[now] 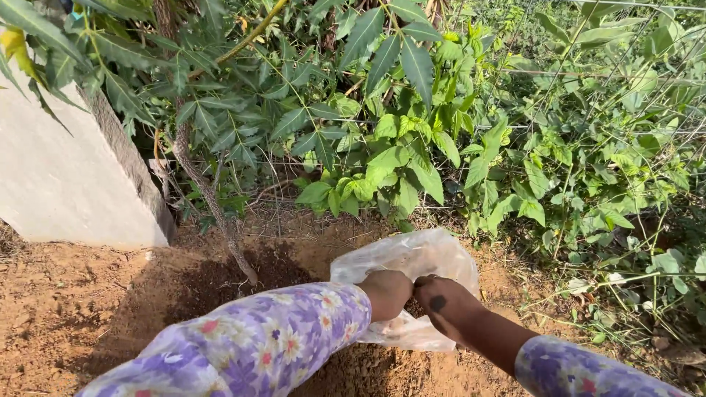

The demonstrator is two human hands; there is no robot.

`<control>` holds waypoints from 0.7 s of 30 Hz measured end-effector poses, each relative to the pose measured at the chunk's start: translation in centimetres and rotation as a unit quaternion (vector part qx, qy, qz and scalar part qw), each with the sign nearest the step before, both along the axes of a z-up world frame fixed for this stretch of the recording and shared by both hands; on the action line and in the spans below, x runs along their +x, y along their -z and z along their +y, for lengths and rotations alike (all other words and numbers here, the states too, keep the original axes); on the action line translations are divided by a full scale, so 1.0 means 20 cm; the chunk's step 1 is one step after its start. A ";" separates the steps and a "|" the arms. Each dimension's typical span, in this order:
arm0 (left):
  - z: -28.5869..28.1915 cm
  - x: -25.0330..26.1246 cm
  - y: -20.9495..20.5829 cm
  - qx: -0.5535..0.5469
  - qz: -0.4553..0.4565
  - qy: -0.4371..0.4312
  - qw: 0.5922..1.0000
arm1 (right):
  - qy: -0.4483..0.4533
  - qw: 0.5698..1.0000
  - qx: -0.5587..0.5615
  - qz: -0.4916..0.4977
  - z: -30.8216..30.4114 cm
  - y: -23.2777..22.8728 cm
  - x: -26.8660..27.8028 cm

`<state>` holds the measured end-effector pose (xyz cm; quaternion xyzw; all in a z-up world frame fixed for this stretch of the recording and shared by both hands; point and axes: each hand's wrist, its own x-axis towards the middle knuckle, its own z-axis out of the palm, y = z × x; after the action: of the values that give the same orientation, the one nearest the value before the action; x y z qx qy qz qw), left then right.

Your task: Planting a small tree seedling in a prepared hole and adding soil and compost.

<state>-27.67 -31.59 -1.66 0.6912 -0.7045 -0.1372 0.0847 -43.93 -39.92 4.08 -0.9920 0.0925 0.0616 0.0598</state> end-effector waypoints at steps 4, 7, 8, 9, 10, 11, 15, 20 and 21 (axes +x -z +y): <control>0.00 0.06 0.02 0.006 -0.018 0.058 0.998 | -0.042 0.993 0.101 -0.034 -0.14 0.19 -0.04; 0.03 0.06 0.01 0.047 -0.076 0.113 0.990 | -0.018 0.992 0.117 0.037 -0.19 0.26 -0.06; 0.02 0.06 0.01 0.077 -0.095 0.111 0.986 | 0.047 0.991 0.089 0.093 -0.23 0.31 -0.06; 0.02 0.06 0.02 0.107 -0.113 0.108 0.982 | 0.111 0.981 0.061 0.149 -0.26 0.35 -0.07; -0.01 0.07 0.09 0.109 -0.112 0.108 0.982 | 0.110 0.980 0.063 0.150 -0.29 0.38 -0.06; -0.03 0.09 0.15 0.096 -0.092 0.080 0.988 | 0.162 0.972 0.065 0.159 -0.33 0.41 -0.05; -0.13 0.07 0.31 0.022 0.022 -0.060 0.998 | 0.249 0.949 0.178 0.081 -0.53 0.73 -0.01; -0.11 -0.05 0.23 -0.086 0.113 -0.186 0.972 | 0.204 0.965 0.136 0.096 -0.47 0.78 0.09; -0.10 -0.05 0.23 -0.108 0.098 -0.185 0.972 | 0.187 0.969 0.082 0.137 -0.43 0.75 0.12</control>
<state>-28.62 -33.65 -6.32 0.7796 -0.5628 -0.1092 0.2520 -41.63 -48.47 -10.86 -0.9308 0.2785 0.1924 0.1378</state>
